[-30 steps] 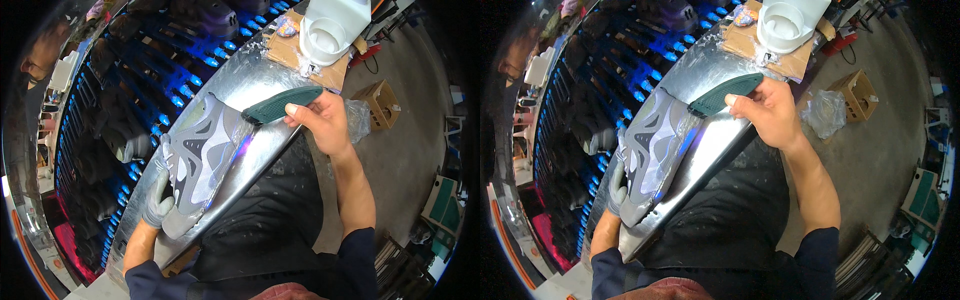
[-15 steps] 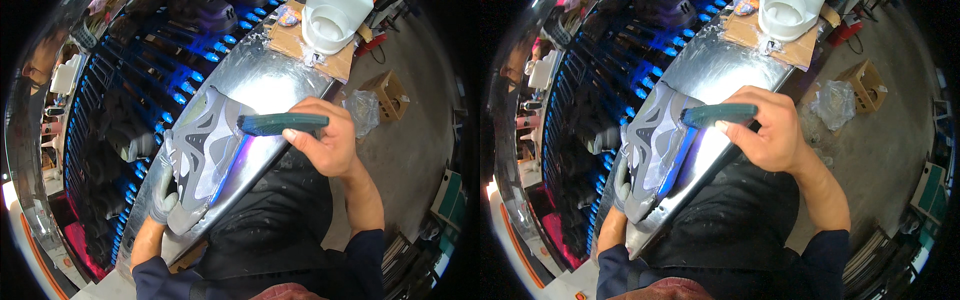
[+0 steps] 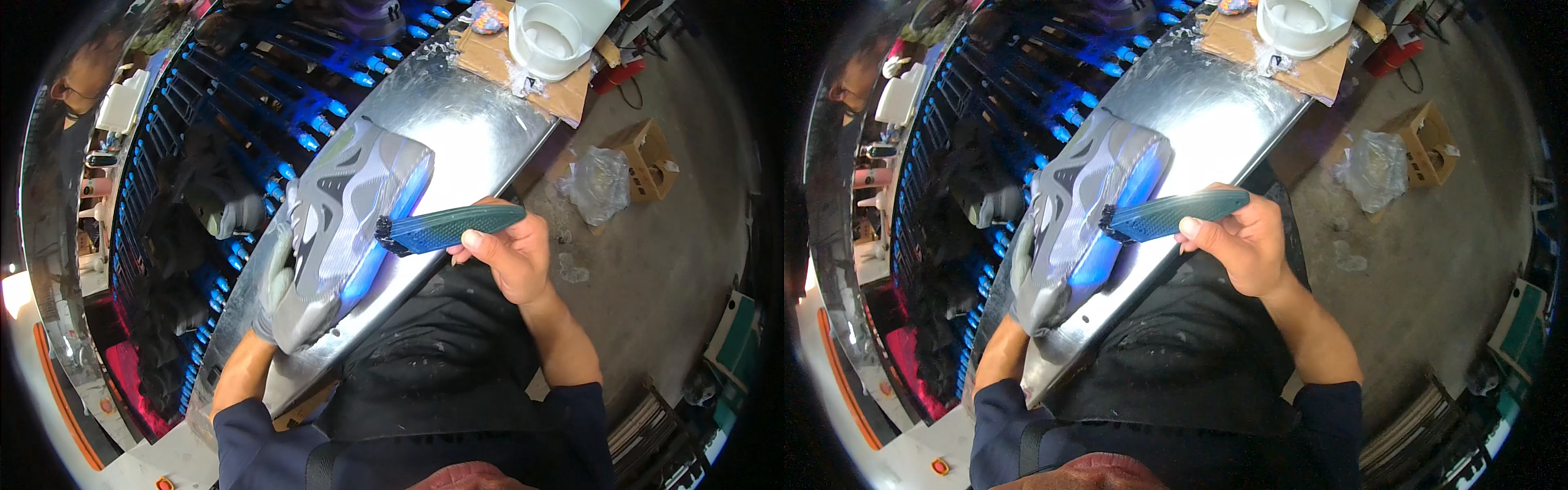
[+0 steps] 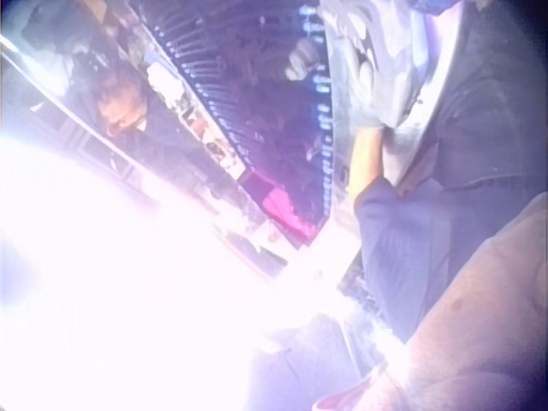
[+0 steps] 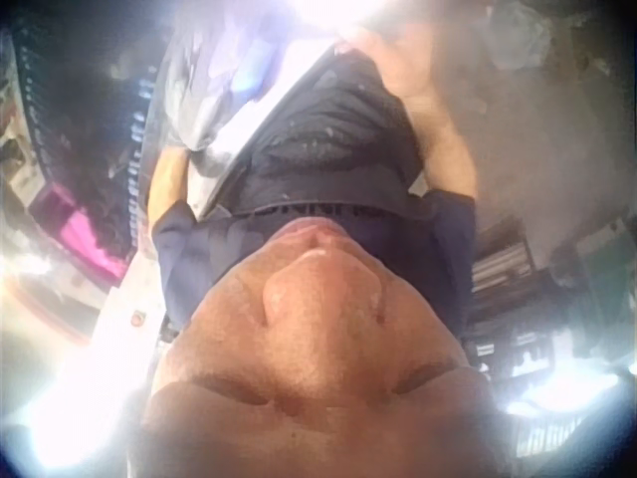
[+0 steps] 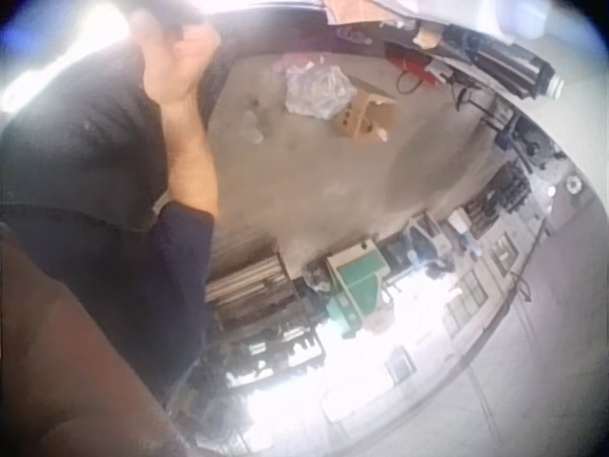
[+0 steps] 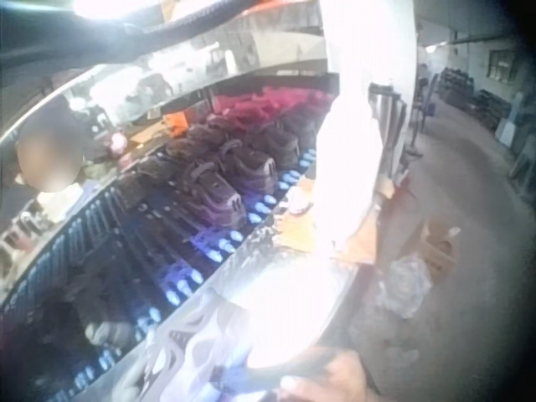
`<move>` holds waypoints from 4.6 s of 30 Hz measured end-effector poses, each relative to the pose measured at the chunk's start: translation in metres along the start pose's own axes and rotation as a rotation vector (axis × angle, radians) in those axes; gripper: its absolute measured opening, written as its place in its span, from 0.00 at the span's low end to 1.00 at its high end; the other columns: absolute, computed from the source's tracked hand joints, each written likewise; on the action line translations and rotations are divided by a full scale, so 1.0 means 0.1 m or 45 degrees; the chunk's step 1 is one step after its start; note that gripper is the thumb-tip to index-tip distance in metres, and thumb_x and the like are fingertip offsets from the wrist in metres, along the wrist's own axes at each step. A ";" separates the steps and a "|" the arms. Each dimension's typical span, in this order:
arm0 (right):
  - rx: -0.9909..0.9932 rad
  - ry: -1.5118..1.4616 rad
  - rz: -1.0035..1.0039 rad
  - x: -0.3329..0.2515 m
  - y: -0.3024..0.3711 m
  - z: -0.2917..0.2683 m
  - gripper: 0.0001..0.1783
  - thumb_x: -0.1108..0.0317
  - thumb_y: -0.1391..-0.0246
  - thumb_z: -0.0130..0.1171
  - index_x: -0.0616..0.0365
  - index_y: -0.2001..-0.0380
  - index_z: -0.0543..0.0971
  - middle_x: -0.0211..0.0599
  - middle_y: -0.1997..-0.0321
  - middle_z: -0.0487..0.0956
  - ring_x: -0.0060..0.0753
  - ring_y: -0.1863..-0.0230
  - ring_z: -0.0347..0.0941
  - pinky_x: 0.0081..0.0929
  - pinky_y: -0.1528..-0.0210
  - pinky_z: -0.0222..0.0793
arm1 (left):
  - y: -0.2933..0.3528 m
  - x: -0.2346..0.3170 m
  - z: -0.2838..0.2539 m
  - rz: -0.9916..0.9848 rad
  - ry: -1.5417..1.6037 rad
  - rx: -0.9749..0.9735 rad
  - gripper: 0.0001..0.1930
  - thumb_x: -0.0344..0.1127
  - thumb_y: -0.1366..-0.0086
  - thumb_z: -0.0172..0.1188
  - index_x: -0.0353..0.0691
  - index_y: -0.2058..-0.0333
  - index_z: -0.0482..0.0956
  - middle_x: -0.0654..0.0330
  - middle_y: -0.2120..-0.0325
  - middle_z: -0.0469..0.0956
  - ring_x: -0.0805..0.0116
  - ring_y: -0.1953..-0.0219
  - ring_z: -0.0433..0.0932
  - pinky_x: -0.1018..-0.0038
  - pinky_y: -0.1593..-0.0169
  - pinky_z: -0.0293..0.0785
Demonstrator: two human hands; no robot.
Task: The person uses a blue brush to scrub the upper and side panels of a grey sneaker held in the left hand. The person repeatedly dips the brush into a white liquid container and continues scrubbing different areas of the shoe on a metal workbench.
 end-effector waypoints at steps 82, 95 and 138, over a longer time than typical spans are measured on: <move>-0.067 0.456 -0.188 -1.22 -0.10 -0.18 0.07 0.76 0.38 0.65 0.70 0.61 0.84 0.40 0.63 0.83 0.26 0.65 0.82 0.23 0.62 0.80 | -1.29 1.37 0.51 1.259 -0.940 0.099 0.44 0.40 0.53 0.80 0.35 0.36 0.73 0.40 0.39 0.78 0.38 0.34 0.75 0.32 0.26 0.54; -0.262 1.035 -0.708 -1.42 0.16 0.06 0.11 0.78 0.49 0.72 0.70 0.61 0.84 0.49 0.65 0.85 0.37 0.66 0.84 0.29 0.62 0.78 | -1.33 1.58 0.48 1.189 -0.918 0.021 0.51 0.44 0.59 0.83 0.35 0.35 0.74 0.43 0.38 0.77 0.41 0.33 0.75 0.37 0.27 0.55; -0.645 2.159 -1.258 -2.58 -0.06 0.39 0.16 0.70 0.62 0.75 0.59 0.65 0.86 0.38 0.62 0.85 0.42 0.60 0.85 0.33 0.65 0.83 | -2.23 2.52 0.53 1.068 -0.798 -0.252 0.42 0.42 0.63 0.81 0.40 0.44 0.80 0.48 0.54 0.85 0.49 0.51 0.85 0.61 0.45 0.81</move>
Point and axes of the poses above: each hand's wrist, its own y-axis away from the middle knuckle, its own z-axis out of the palm, x = y × z, the point moved 1 cm from there along -y, towards the middle knuckle
